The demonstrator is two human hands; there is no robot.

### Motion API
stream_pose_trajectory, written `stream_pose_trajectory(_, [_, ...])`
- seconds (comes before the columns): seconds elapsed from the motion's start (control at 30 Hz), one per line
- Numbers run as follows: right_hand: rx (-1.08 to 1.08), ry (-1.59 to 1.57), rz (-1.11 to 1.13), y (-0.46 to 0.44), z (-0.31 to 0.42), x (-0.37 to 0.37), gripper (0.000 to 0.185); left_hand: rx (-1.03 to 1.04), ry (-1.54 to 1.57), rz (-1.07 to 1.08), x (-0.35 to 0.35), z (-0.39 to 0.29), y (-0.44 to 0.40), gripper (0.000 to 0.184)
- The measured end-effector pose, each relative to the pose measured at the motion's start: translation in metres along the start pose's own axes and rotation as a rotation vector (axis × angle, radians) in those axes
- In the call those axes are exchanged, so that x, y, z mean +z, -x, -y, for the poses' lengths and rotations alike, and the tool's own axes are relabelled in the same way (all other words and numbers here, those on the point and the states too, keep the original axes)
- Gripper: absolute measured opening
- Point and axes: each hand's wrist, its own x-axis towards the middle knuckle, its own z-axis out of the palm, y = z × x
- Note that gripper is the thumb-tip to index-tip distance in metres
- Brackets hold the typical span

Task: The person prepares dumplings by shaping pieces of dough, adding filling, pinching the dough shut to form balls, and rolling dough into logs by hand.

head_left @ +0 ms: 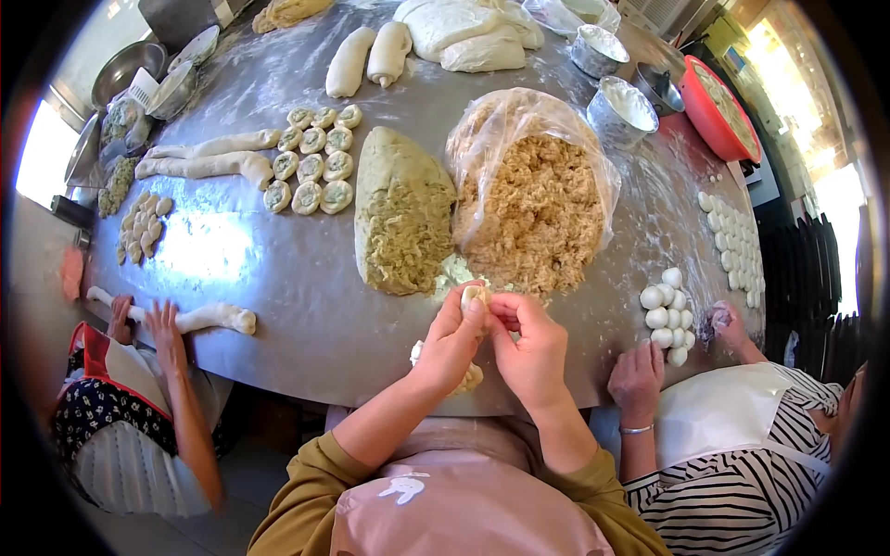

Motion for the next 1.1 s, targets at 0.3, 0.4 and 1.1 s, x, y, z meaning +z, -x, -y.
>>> stream_pose_trajectory(0.3, [-0.071, 0.170, -0.112, -0.032, -0.020, -0.034, 0.035, -0.132, 0.297, 0.021, -0.003, -0.034, 0.009, 0.039])
stream_pose_trajectory(0.4, [-0.403, 0.409, 0.045, -0.034, -0.014, -0.035, 0.062, -0.207, 0.365, 0.116, -0.001, -0.045, 0.014, 0.041])
stream_pose_trajectory(1.1, [-0.467, 0.256, -0.175, -0.002, -0.005, 0.024, 0.024, -0.140, 0.142, 0.105, 0.007, -0.017, 0.017, 0.037])
